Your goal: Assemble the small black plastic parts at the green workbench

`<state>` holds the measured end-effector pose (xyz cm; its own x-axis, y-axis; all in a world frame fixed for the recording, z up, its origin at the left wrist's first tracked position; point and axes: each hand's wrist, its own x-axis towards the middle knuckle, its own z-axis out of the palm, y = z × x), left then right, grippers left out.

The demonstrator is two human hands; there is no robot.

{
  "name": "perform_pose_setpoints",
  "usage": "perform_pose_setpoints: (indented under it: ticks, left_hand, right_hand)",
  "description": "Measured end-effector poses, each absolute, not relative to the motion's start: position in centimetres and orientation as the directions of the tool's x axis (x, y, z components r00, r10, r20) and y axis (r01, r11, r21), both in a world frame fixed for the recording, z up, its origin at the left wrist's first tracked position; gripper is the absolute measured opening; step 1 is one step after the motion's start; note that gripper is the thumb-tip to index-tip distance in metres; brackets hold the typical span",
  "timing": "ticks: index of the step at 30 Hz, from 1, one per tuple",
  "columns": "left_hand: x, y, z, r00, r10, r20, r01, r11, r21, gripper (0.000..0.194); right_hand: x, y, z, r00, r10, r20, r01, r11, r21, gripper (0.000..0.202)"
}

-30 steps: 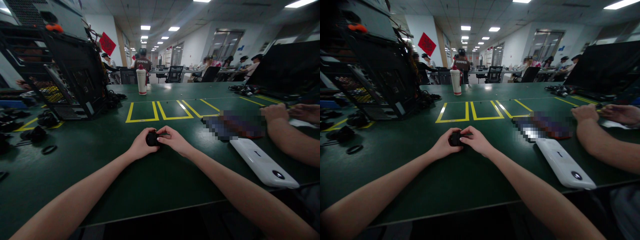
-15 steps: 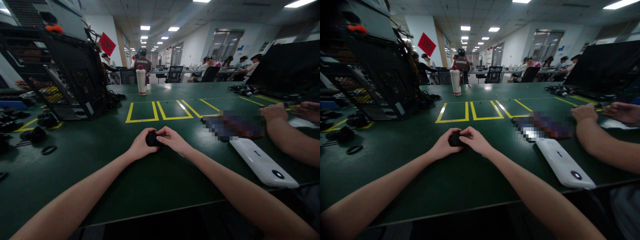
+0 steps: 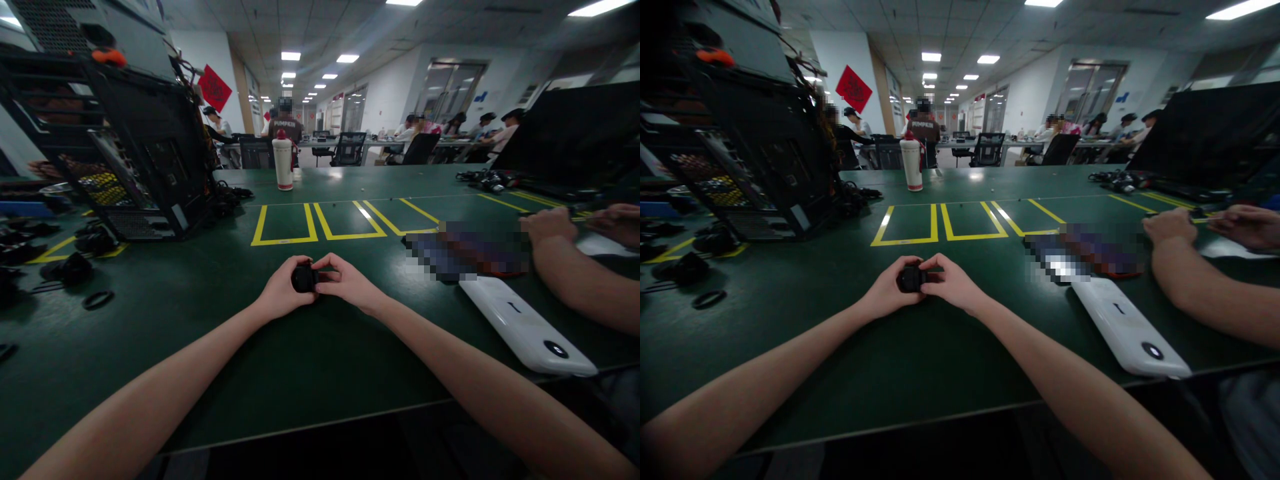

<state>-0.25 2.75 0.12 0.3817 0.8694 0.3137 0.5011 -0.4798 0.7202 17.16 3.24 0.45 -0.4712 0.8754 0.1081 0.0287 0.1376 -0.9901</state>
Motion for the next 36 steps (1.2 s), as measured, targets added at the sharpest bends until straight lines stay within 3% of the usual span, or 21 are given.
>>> perform_pose_setpoints:
  ticks: [5,12,23,28,36]
  left_hand:
    - [-0.21,2.73,0.1,0.382,0.863,0.329,0.496,-0.493,0.715,0.056]
    - [-0.22,2.55,0.31,0.389,0.868,0.307,0.5,-0.479,0.721,0.056]
    - [-0.21,2.5,0.36,0.396,0.866,0.306,0.501,-0.483,0.718,0.056]
    - [-0.18,2.52,0.39,0.393,0.87,0.3,0.504,-0.476,0.721,0.056]
    - [-0.02,2.59,0.43,0.36,0.884,0.299,0.527,-0.457,0.717,0.055]
  right_hand:
    - [17.02,3.49,0.22,-0.438,0.89,0.126,0.02,0.15,-0.988,0.015]
    - [17.28,3.58,0.29,-0.435,0.895,0.096,0.051,0.131,-0.99,0.03]
    - [17.2,3.6,0.03,-0.41,0.906,0.102,0.09,0.151,-0.984,0.018]
    - [17.2,3.58,0.31,-0.434,0.894,0.114,0.023,0.137,-0.99,0.028]
    - [16.94,3.08,0.52,-0.46,0.874,0.154,0.079,0.213,-0.974,0.032]
